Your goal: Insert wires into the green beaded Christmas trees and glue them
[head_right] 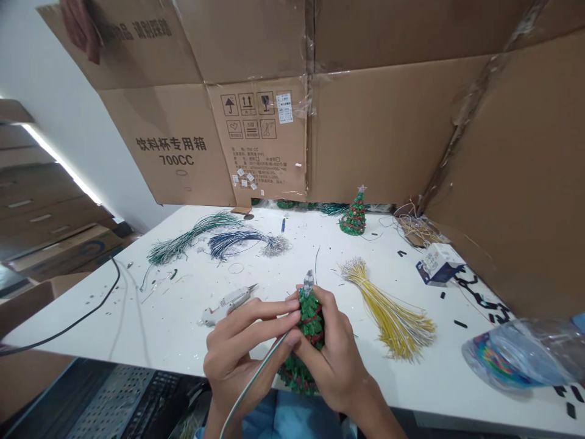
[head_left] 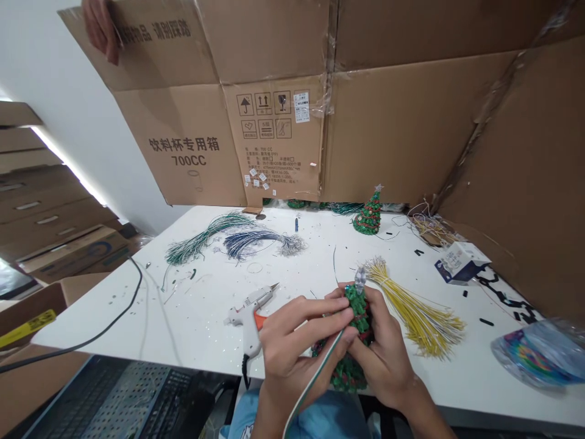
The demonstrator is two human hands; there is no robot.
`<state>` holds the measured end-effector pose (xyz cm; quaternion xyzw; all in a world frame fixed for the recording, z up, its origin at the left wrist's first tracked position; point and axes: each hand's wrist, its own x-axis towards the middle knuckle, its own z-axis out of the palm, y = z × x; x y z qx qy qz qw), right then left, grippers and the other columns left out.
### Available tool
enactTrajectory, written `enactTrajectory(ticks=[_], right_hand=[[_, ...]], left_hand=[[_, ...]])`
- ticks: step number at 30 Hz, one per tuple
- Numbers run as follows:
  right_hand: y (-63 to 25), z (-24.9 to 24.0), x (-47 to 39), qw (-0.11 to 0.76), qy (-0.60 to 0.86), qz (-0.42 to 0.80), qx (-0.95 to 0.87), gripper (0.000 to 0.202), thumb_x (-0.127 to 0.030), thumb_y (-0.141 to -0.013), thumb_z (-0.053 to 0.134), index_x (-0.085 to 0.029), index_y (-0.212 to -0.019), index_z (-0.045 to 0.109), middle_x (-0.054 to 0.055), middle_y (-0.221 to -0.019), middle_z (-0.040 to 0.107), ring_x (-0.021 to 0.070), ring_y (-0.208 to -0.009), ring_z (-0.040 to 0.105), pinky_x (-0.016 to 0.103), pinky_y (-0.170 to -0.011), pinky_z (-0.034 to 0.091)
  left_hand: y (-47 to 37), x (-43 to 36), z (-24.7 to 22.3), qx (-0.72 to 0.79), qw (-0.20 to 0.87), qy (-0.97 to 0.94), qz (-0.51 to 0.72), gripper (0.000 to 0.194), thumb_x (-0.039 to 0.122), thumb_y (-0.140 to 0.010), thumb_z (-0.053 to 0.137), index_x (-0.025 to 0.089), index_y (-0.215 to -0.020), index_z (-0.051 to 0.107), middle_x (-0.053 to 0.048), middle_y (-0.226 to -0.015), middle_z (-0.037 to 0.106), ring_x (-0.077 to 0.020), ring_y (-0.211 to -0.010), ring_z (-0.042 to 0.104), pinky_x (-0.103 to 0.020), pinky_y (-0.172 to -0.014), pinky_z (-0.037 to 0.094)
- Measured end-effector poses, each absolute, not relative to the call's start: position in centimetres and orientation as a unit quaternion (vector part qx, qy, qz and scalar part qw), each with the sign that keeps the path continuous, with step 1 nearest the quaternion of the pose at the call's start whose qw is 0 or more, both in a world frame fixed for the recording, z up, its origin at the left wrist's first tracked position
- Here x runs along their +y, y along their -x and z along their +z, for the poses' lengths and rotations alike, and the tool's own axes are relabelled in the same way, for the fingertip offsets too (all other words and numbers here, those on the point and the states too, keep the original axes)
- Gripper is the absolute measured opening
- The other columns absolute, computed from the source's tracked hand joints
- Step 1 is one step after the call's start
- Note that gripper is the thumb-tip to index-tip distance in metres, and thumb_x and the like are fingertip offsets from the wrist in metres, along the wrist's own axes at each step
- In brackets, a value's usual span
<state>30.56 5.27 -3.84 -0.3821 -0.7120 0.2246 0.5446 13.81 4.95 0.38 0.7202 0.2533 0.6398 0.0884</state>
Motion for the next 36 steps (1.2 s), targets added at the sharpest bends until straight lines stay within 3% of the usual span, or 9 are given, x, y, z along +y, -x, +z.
enactTrajectory(ticks=[6, 10, 15, 20, 25, 30, 36], right_hand=[[-30.2, -3.8, 4.7, 0.504, 0.425, 0.178, -0.730, 0.042, -0.044, -0.108, 0.065, -0.030, -0.146, 0.053, 0.006, -0.126, 0.082, 0.0248, -0.108, 0.083, 0.031, -0.089, 0.066], [-30.2, -3.6, 4.5, 0.496, 0.423, 0.155, -0.742, 0.043, -0.044, -0.109, 0.062, -0.029, -0.148, 0.050, 0.008, -0.128, 0.082, 0.0257, -0.111, 0.083, 0.033, -0.094, 0.065], [-30.4, -3.3, 4.7, 0.509, 0.391, 0.184, -0.744, 0.040, -0.044, -0.109, 0.062, -0.032, -0.146, 0.050, 0.004, -0.124, 0.082, 0.0221, -0.106, 0.083, 0.029, -0.091, 0.065], [-30.5, -3.1, 4.8, 0.532, 0.367, 0.210, -0.734, 0.042, -0.053, -0.111, 0.059, -0.030, -0.146, 0.052, 0.007, -0.125, 0.082, 0.0233, -0.106, 0.082, 0.032, -0.092, 0.065], [-30.4, -2.9, 4.7, 0.540, 0.365, 0.241, -0.719, 0.041, -0.051, -0.110, 0.062, -0.030, -0.145, 0.053, 0.007, -0.125, 0.081, 0.0239, -0.108, 0.082, 0.034, -0.096, 0.064], [-30.4, -2.8, 4.7, 0.528, 0.376, 0.218, -0.730, 0.037, -0.050, -0.111, 0.059, -0.031, -0.142, 0.054, 0.007, -0.125, 0.081, 0.0243, -0.106, 0.083, 0.032, -0.090, 0.065], [-30.4, -2.6, 4.6, 0.519, 0.383, 0.199, -0.738, 0.035, -0.044, -0.111, 0.059, -0.031, -0.143, 0.053, 0.006, -0.125, 0.083, 0.0232, -0.107, 0.083, 0.030, -0.091, 0.065]], left_hand=[[-14.7, 4.6, -0.1, 0.322, 0.074, -0.653, 0.682, 0.030, -0.003, -0.089, 0.083, 0.020, -0.108, 0.082, -0.001, -0.100, 0.086, -0.0129, -0.087, 0.082, -0.022, -0.081, 0.068], [-15.0, 4.6, -0.1, 0.316, 0.146, -0.598, 0.722, 0.027, -0.002, -0.085, 0.087, 0.020, -0.096, 0.079, 0.002, -0.088, 0.084, -0.0142, -0.082, 0.082, -0.024, -0.077, 0.069], [-14.8, 4.8, 0.5, 0.274, 0.169, -0.631, 0.706, 0.019, 0.009, -0.083, 0.095, 0.020, -0.088, 0.080, 0.002, -0.083, 0.084, -0.0142, -0.074, 0.081, -0.026, -0.078, 0.069], [-14.5, 4.9, 0.4, 0.242, 0.127, -0.667, 0.694, 0.012, 0.020, -0.094, 0.088, 0.018, -0.100, 0.078, -0.005, -0.092, 0.087, -0.0175, -0.075, 0.083, -0.027, -0.068, 0.064], [-14.6, 4.9, 0.4, 0.232, 0.107, -0.666, 0.701, 0.009, 0.016, -0.098, 0.083, 0.017, -0.096, 0.074, -0.006, -0.092, 0.087, -0.0185, -0.077, 0.084, -0.028, -0.068, 0.064], [-14.7, 4.8, 0.8, 0.230, 0.098, -0.669, 0.700, 0.011, 0.018, -0.097, 0.085, 0.017, -0.092, 0.075, -0.005, -0.089, 0.085, -0.0162, -0.073, 0.081, -0.027, -0.065, 0.066], [-14.9, 4.7, 0.7, 0.230, 0.110, -0.658, 0.709, 0.012, 0.009, -0.096, 0.082, 0.017, -0.093, 0.074, -0.005, -0.093, 0.084, -0.0157, -0.076, 0.080, -0.033, -0.075, 0.073]])
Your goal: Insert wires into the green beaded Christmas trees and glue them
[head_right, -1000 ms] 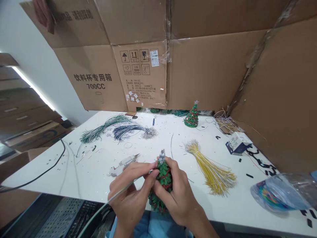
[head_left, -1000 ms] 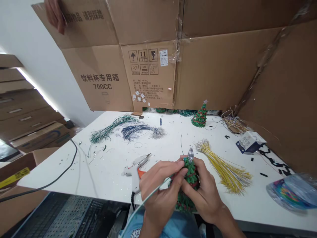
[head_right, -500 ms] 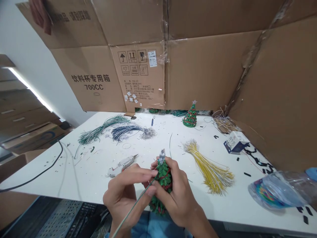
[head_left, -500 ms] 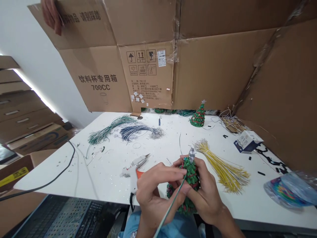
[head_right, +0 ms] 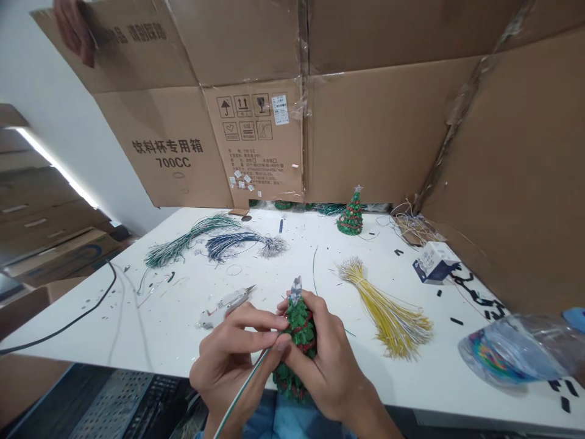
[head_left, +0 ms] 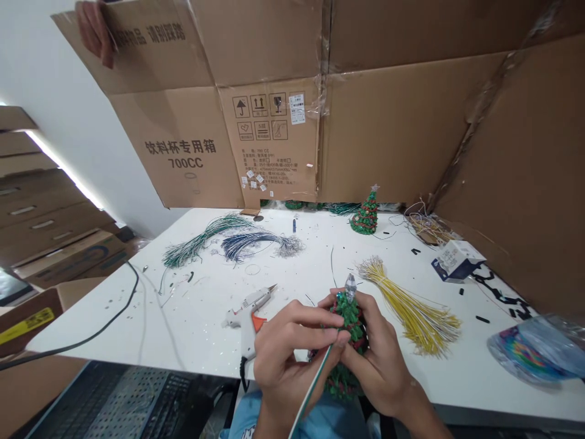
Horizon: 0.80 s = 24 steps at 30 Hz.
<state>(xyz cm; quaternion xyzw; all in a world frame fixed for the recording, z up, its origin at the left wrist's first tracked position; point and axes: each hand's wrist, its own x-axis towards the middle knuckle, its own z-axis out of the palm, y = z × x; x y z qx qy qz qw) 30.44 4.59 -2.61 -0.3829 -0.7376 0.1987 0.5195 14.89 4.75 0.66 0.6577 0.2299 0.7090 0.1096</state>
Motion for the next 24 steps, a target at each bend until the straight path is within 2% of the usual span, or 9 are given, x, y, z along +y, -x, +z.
enactTrajectory(ticks=[7, 11, 14, 16, 19, 24], right_hand=[[-30.40, -3.21, 4.32, 0.509, 0.415, 0.184, -0.731, 0.040, -0.046, -0.110, 0.061, -0.031, -0.145, 0.052, 0.006, -0.123, 0.082, 0.0249, -0.106, 0.083, 0.032, -0.090, 0.065], [-30.52, -3.46, 4.47, 0.526, 0.403, 0.195, -0.723, 0.044, -0.054, -0.108, 0.062, -0.029, -0.143, 0.054, 0.007, -0.120, 0.081, 0.0259, -0.100, 0.082, 0.034, -0.086, 0.065], [-30.51, -3.01, 4.76, 0.545, 0.363, 0.237, -0.718, 0.040, -0.052, -0.110, 0.061, -0.029, -0.141, 0.055, 0.008, -0.122, 0.081, 0.0248, -0.098, 0.083, 0.033, -0.085, 0.066], [-30.46, -2.66, 4.86, 0.548, 0.353, 0.256, -0.714, 0.036, -0.046, -0.110, 0.062, -0.029, -0.141, 0.054, 0.007, -0.124, 0.081, 0.0240, -0.102, 0.083, 0.032, -0.088, 0.067], [-30.44, -2.54, 4.82, 0.549, 0.351, 0.255, -0.714, 0.036, -0.043, -0.110, 0.065, -0.032, -0.142, 0.055, 0.006, -0.126, 0.081, 0.0218, -0.101, 0.083, 0.030, -0.091, 0.066], [-30.72, -3.27, 4.57, 0.522, 0.396, 0.213, -0.725, 0.040, -0.046, -0.108, 0.064, -0.031, -0.144, 0.054, 0.005, -0.116, 0.082, 0.0247, -0.102, 0.082, 0.031, -0.086, 0.065]], left_hand=[[-14.73, 4.97, 0.47, 0.249, 0.101, -0.665, 0.697, 0.017, 0.005, -0.094, 0.082, 0.020, -0.095, 0.074, -0.003, -0.094, 0.083, -0.0145, -0.077, 0.079, -0.033, -0.080, 0.072], [-14.40, 5.10, 0.68, 0.242, 0.114, -0.685, 0.678, 0.009, 0.016, -0.095, 0.085, 0.019, -0.094, 0.076, -0.005, -0.093, 0.084, -0.0158, -0.076, 0.079, -0.034, -0.080, 0.072], [-14.16, 5.24, 0.64, 0.217, 0.107, -0.706, 0.665, 0.014, 0.028, -0.099, 0.082, 0.018, -0.108, 0.079, -0.010, -0.098, 0.087, -0.0192, -0.077, 0.082, -0.034, -0.076, 0.071], [-14.10, 5.32, 0.54, 0.202, 0.102, -0.701, 0.676, 0.013, 0.025, -0.100, 0.080, 0.019, -0.111, 0.077, -0.010, -0.100, 0.088, -0.0210, -0.079, 0.085, -0.032, -0.070, 0.069], [-14.15, 5.35, 0.52, 0.195, 0.088, -0.694, 0.687, 0.007, 0.015, -0.099, 0.080, 0.019, -0.103, 0.076, -0.008, -0.099, 0.089, -0.0206, -0.080, 0.086, -0.029, -0.067, 0.068], [-14.35, 5.17, 0.68, 0.221, 0.088, -0.692, 0.681, 0.013, 0.007, -0.095, 0.081, 0.018, -0.101, 0.078, -0.007, -0.096, 0.086, -0.0174, -0.077, 0.081, -0.033, -0.076, 0.071]])
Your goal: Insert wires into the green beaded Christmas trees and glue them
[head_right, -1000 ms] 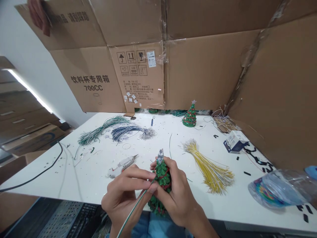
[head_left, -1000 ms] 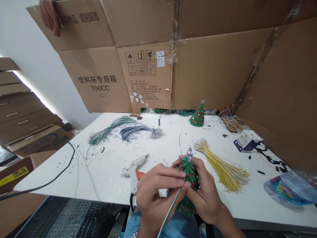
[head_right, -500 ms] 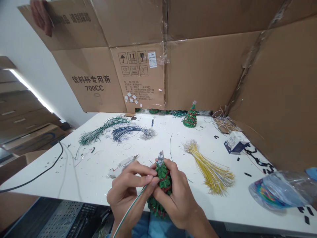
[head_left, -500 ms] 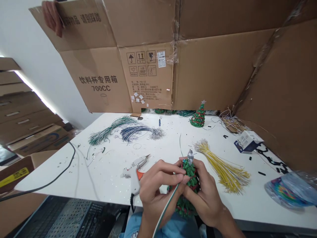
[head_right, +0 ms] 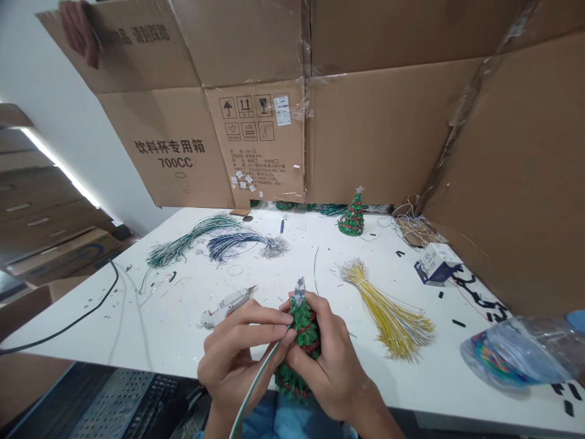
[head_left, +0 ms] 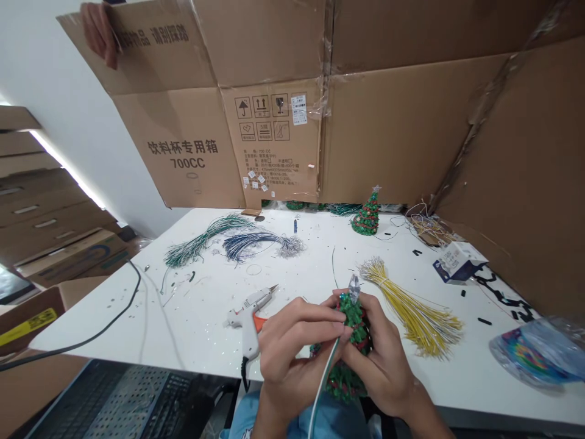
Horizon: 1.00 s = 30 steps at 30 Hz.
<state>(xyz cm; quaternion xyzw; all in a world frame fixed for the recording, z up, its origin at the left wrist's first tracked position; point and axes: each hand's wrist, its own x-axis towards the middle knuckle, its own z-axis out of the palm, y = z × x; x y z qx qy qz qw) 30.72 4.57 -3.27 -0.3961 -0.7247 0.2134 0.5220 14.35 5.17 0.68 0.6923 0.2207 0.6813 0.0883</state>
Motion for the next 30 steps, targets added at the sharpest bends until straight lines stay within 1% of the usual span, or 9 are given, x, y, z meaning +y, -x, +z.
enactTrajectory(ticks=[3, 7, 11, 13, 15, 18, 20, 25, 30], right_hand=[[-30.8, -3.3, 4.6, 0.529, 0.399, 0.204, -0.721, 0.040, -0.049, -0.109, 0.062, -0.030, -0.143, 0.055, 0.006, -0.118, 0.081, 0.0242, -0.097, 0.082, 0.033, -0.087, 0.066], [-30.6, -2.8, 4.9, 0.542, 0.361, 0.235, -0.722, 0.036, -0.047, -0.110, 0.062, -0.032, -0.142, 0.054, 0.005, -0.124, 0.081, 0.0222, -0.103, 0.082, 0.030, -0.091, 0.066], [-30.5, -2.8, 4.8, 0.541, 0.368, 0.225, -0.722, 0.037, -0.044, -0.109, 0.065, -0.032, -0.143, 0.055, 0.005, -0.124, 0.082, 0.0221, -0.102, 0.083, 0.029, -0.090, 0.066], [-30.6, -3.0, 4.7, 0.531, 0.379, 0.219, -0.725, 0.037, -0.043, -0.109, 0.064, -0.031, -0.143, 0.055, 0.005, -0.122, 0.083, 0.0219, -0.097, 0.083, 0.029, -0.086, 0.065], [-30.6, -3.2, 4.6, 0.522, 0.391, 0.210, -0.728, 0.038, -0.044, -0.110, 0.063, -0.031, -0.144, 0.054, 0.004, -0.121, 0.083, 0.0225, -0.098, 0.083, 0.029, -0.086, 0.065], [-30.7, -3.3, 4.6, 0.523, 0.397, 0.197, -0.728, 0.040, -0.050, -0.110, 0.061, -0.031, -0.145, 0.053, 0.004, -0.122, 0.083, 0.0233, -0.105, 0.083, 0.029, -0.089, 0.065], [-30.7, -3.2, 4.7, 0.529, 0.387, 0.201, -0.728, 0.040, -0.052, -0.110, 0.061, -0.033, -0.144, 0.054, 0.002, -0.122, 0.083, 0.0221, -0.106, 0.083, 0.027, -0.090, 0.064], [-30.6, -2.6, 4.7, 0.531, 0.372, 0.219, -0.729, 0.037, -0.043, -0.109, 0.065, -0.034, -0.143, 0.054, 0.002, -0.124, 0.083, 0.0184, -0.103, 0.083, 0.024, -0.093, 0.063], [-30.6, -2.8, 4.7, 0.529, 0.376, 0.207, -0.732, 0.035, -0.043, -0.110, 0.063, -0.032, -0.142, 0.053, 0.003, -0.119, 0.084, 0.0196, -0.098, 0.084, 0.026, -0.087, 0.064]], left_hand=[[-14.4, 5.1, 0.6, 0.229, 0.102, -0.697, 0.672, 0.017, 0.005, -0.091, 0.081, 0.018, -0.100, 0.077, -0.007, -0.094, 0.085, -0.0190, -0.079, 0.082, -0.034, -0.078, 0.070], [-14.2, 5.2, 0.3, 0.209, 0.076, -0.703, 0.676, 0.015, 0.012, -0.094, 0.079, 0.017, -0.108, 0.075, -0.010, -0.100, 0.087, -0.0229, -0.084, 0.085, -0.032, -0.069, 0.065], [-14.1, 5.3, 0.2, 0.221, 0.028, -0.709, 0.669, 0.016, 0.007, -0.095, 0.078, 0.018, -0.107, 0.076, -0.008, -0.101, 0.087, -0.0196, -0.081, 0.084, -0.028, -0.064, 0.060], [-14.2, 5.2, 0.4, 0.244, 0.009, -0.708, 0.663, 0.021, 0.003, -0.091, 0.080, 0.018, -0.106, 0.077, -0.006, -0.098, 0.085, -0.0180, -0.079, 0.081, -0.029, -0.066, 0.061], [-14.2, 5.1, 0.7, 0.264, 0.006, -0.705, 0.659, 0.023, 0.001, -0.089, 0.079, 0.019, -0.104, 0.078, -0.005, -0.095, 0.084, -0.0176, -0.079, 0.079, -0.030, -0.069, 0.063], [-14.2, 5.0, 0.8, 0.261, 0.025, -0.706, 0.658, 0.019, 0.008, -0.091, 0.079, 0.019, -0.106, 0.078, -0.007, -0.097, 0.083, -0.0194, -0.083, 0.079, -0.032, -0.071, 0.064], [-14.2, 5.0, 0.6, 0.240, 0.032, -0.704, 0.667, 0.021, 0.009, -0.091, 0.078, 0.016, -0.111, 0.077, -0.008, -0.099, 0.084, -0.0203, -0.083, 0.080, -0.033, -0.071, 0.063], [-14.2, 5.0, -0.3, 0.229, 0.036, -0.699, 0.676, 0.030, -0.003, -0.087, 0.076, 0.017, -0.110, 0.076, -0.006, -0.102, 0.086, -0.0176, -0.080, 0.078, -0.032, -0.070, 0.059], [-14.3, 5.0, 0.2, 0.266, 0.025, -0.708, 0.654, 0.028, -0.002, -0.087, 0.077, 0.019, -0.106, 0.077, -0.005, -0.097, 0.081, -0.0175, -0.082, 0.076, -0.031, -0.072, 0.062]])
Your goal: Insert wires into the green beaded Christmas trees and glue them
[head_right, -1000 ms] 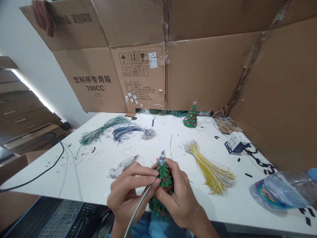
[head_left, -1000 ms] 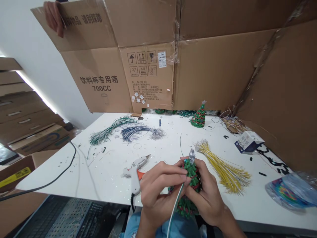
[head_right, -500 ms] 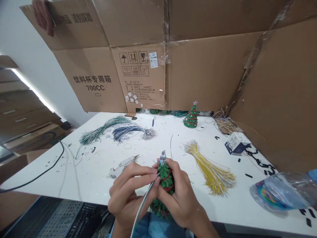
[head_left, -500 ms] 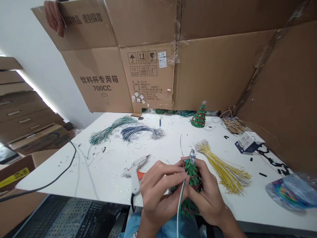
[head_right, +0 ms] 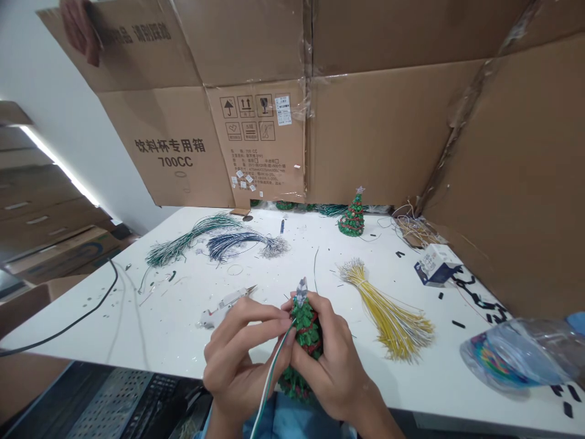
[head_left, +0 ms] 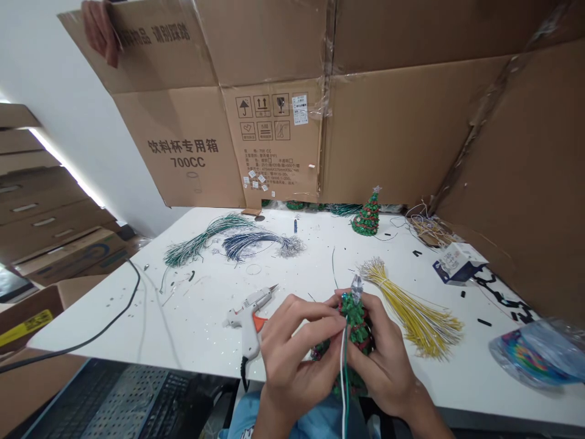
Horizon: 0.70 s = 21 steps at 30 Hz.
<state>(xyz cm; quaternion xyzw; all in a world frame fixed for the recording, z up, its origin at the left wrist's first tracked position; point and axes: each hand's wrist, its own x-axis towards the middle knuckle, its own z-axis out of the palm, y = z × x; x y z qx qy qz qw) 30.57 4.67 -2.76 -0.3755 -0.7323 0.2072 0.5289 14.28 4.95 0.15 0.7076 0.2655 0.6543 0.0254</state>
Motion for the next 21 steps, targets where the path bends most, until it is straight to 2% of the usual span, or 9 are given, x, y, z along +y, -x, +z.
enactTrajectory(ticks=[4, 8, 12, 15, 18, 21], right_hand=[[-30.71, -3.08, 4.72, 0.523, 0.402, 0.185, -0.729, 0.037, -0.048, -0.110, 0.061, -0.031, -0.142, 0.054, 0.003, -0.120, 0.084, 0.0220, -0.101, 0.083, 0.028, -0.087, 0.064], [-30.69, -2.88, 4.80, 0.522, 0.379, 0.211, -0.734, 0.038, -0.050, -0.110, 0.062, -0.033, -0.143, 0.053, 0.002, -0.123, 0.083, 0.0193, -0.101, 0.083, 0.025, -0.090, 0.063], [-30.66, -2.95, 4.73, 0.513, 0.376, 0.222, -0.739, 0.038, -0.045, -0.109, 0.064, -0.034, -0.143, 0.052, 0.001, -0.123, 0.083, 0.0191, -0.102, 0.082, 0.025, -0.091, 0.063], [-30.76, -3.42, 4.61, 0.508, 0.401, 0.209, -0.733, 0.038, -0.042, -0.108, 0.065, -0.033, -0.143, 0.053, 0.002, -0.124, 0.083, 0.0214, -0.104, 0.082, 0.028, -0.092, 0.062], [-30.85, -3.64, 4.62, 0.507, 0.417, 0.207, -0.726, 0.037, -0.040, -0.108, 0.065, -0.033, -0.142, 0.054, 0.002, -0.127, 0.082, 0.0214, -0.107, 0.081, 0.028, -0.094, 0.061], [-30.77, -3.30, 4.78, 0.508, 0.396, 0.226, -0.730, 0.037, -0.042, -0.108, 0.065, -0.035, -0.142, 0.054, 0.000, -0.127, 0.082, 0.0183, -0.103, 0.080, 0.025, -0.092, 0.060]], left_hand=[[-14.38, 4.98, 0.62, 0.272, 0.034, -0.705, 0.654, 0.019, 0.008, -0.093, 0.077, 0.018, -0.110, 0.076, -0.006, -0.096, 0.079, -0.0185, -0.085, 0.075, -0.032, -0.073, 0.065], [-14.49, 4.81, 0.29, 0.251, 0.037, -0.689, 0.679, 0.014, 0.018, -0.100, 0.077, 0.018, -0.114, 0.075, -0.007, -0.096, 0.079, -0.0181, -0.080, 0.073, -0.033, -0.070, 0.066], [-14.47, 4.62, -0.09, 0.251, 0.034, -0.679, 0.689, 0.020, 0.006, -0.096, 0.076, 0.018, -0.112, 0.077, -0.005, -0.096, 0.079, -0.0170, -0.081, 0.073, -0.032, -0.071, 0.065], [-14.42, 4.61, 0.08, 0.278, 0.043, -0.695, 0.661, 0.026, -0.001, -0.092, 0.077, 0.018, -0.111, 0.079, -0.005, -0.101, 0.078, -0.0164, -0.088, 0.073, -0.030, -0.078, 0.065], [-14.46, 4.60, 0.22, 0.292, 0.057, -0.706, 0.642, 0.026, 0.000, -0.092, 0.078, 0.016, -0.112, 0.079, -0.006, -0.103, 0.078, -0.0169, -0.094, 0.074, -0.031, -0.082, 0.064], [-14.53, 4.49, -0.04, 0.253, 0.062, -0.687, 0.679, 0.031, 0.001, -0.092, 0.078, 0.013, -0.121, 0.075, -0.007, -0.101, 0.078, -0.0183, -0.092, 0.073, -0.033, -0.080, 0.064]])
